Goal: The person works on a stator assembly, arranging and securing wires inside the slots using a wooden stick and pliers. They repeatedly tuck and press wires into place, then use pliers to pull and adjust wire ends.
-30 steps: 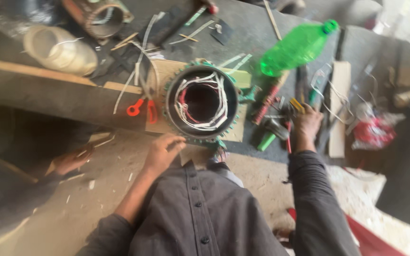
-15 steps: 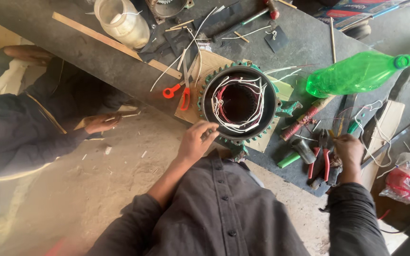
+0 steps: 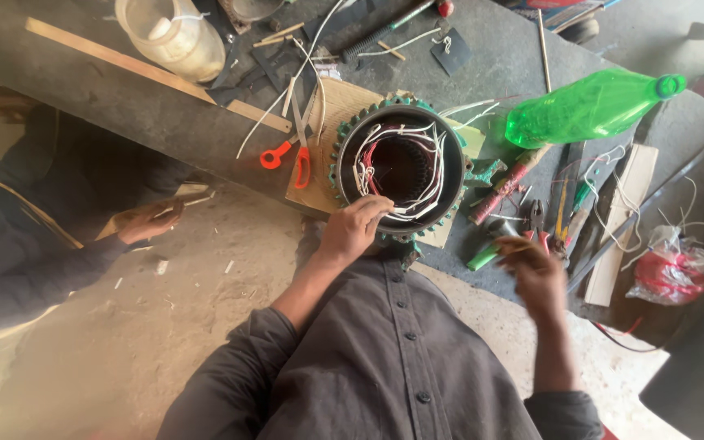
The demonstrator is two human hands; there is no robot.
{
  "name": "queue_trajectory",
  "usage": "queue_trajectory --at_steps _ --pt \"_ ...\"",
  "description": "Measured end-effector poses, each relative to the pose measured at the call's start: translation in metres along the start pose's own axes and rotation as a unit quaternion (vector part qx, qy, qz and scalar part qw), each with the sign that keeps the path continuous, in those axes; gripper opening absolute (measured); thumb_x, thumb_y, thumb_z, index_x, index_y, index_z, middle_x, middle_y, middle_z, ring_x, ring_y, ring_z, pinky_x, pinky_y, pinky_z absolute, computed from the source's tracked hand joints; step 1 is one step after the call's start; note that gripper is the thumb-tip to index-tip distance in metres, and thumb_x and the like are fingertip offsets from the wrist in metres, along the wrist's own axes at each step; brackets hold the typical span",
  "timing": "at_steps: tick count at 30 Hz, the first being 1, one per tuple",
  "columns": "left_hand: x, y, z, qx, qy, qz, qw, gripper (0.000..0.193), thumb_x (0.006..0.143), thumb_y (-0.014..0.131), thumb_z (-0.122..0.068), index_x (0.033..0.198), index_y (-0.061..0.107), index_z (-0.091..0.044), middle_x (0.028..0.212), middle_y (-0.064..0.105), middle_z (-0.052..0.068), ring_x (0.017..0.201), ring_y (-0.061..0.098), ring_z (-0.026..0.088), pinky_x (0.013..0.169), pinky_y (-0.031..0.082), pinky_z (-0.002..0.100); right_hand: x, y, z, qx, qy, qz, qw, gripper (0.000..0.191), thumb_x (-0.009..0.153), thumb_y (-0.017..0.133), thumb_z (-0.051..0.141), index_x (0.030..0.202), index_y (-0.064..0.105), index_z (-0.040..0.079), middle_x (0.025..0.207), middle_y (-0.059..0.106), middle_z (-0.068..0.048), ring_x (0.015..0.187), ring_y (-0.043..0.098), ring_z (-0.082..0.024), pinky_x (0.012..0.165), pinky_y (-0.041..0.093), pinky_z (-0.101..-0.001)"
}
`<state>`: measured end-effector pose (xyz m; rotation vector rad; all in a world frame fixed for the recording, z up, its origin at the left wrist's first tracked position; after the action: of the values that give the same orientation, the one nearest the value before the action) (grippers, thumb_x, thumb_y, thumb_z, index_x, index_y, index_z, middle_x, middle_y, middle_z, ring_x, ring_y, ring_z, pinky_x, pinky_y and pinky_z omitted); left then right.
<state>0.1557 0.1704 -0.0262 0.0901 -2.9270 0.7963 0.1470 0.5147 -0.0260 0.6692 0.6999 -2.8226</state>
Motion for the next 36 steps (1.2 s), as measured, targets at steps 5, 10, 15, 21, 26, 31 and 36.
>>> queue_trajectory --at_steps 5,10,15,21,26,31,36 --pt "0.009 -0.016 0.027 -0.049 0.056 0.079 0.994 0.017 0.093 0.067 -0.001 0.105 0.071 -0.011 0.113 0.077 0.000 0.101 0.075 0.024 0.085 0.061 0.033 -0.010 0.063 0.055 0.034 -0.046 0.099 0.993 0.019 0.105 0.049 0.018 0.118 0.056 0.005 0.089 0.068 -0.011 0.074 0.068 -0.017 0.063 0.058 -0.0303" --pt "0.021 -0.024 0.052 -0.053 0.084 0.138 0.985 0.027 0.086 0.069 0.000 0.106 0.075 -0.018 0.113 0.078 -0.002 0.100 0.076 0.020 0.085 0.062 0.031 0.036 0.118 0.117 -0.351 -0.270 0.113 0.890 0.031 0.094 0.070 0.029 0.105 0.059 0.003 0.076 0.064 -0.010 0.064 0.064 -0.021 0.054 0.052 -0.0376" --pt "0.018 -0.022 0.067 -0.006 0.100 0.140 0.985 0.037 0.082 0.074 -0.003 0.114 0.076 -0.019 0.107 0.078 0.001 0.089 0.077 0.023 0.078 0.061 0.035 0.054 0.176 0.141 -0.410 -0.398 0.205 0.795 0.034 0.093 0.077 0.033 0.085 0.058 0.006 0.069 0.062 -0.009 0.060 0.062 -0.026 0.051 0.048 -0.0412" --pt "0.006 -0.028 0.075 -0.021 0.107 0.098 0.989 0.041 0.082 0.075 -0.003 0.119 0.075 -0.019 0.105 0.079 0.003 0.080 0.077 0.024 0.072 0.062 0.035 0.055 0.195 0.117 -0.310 -0.306 0.213 0.874 0.032 0.095 0.075 0.032 0.083 0.059 0.008 0.059 0.057 -0.001 0.049 0.056 -0.012 0.045 0.046 -0.0352" --pt "0.009 -0.035 0.074 -0.064 0.125 0.074 0.987 0.033 0.086 0.075 -0.004 0.116 0.076 -0.018 0.111 0.078 0.002 0.087 0.077 0.022 0.076 0.062 0.034 0.046 0.199 0.079 0.017 -0.047 0.282 0.958 0.025 0.096 0.075 0.029 0.092 0.062 0.007 0.068 0.054 0.003 0.055 0.047 -0.008 0.048 0.040 -0.0281" --pt "0.010 -0.037 0.069 -0.042 0.128 0.098 0.986 0.028 0.086 0.071 -0.006 0.111 0.077 -0.016 0.115 0.077 -0.003 0.090 0.077 0.019 0.077 0.062 0.032 0.040 0.201 0.090 -0.305 -0.210 0.139 0.918 0.035 0.092 0.080 0.031 0.088 0.055 0.006 0.068 0.058 -0.005 0.058 0.057 -0.013 0.051 0.048 -0.0322" --pt "0.007 -0.035 0.064 -0.043 0.147 0.076 0.985 0.025 0.087 0.075 -0.015 0.111 0.077 -0.014 0.113 0.076 -0.002 0.089 0.077 0.019 0.076 0.062 0.032 0.019 0.211 0.112 -0.347 -0.396 0.055 0.849 0.024 0.089 0.076 0.018 0.088 0.055 0.006 0.077 0.064 -0.010 0.063 0.064 -0.026 0.054 0.052 -0.0411"
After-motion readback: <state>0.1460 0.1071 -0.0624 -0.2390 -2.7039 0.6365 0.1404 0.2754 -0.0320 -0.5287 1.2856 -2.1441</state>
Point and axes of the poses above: each hand's wrist, its own x-axis towards the middle knuckle, its own y-axis out of the palm, z = x × y, the point moved 4 cm from there along x, towards the middle knuckle
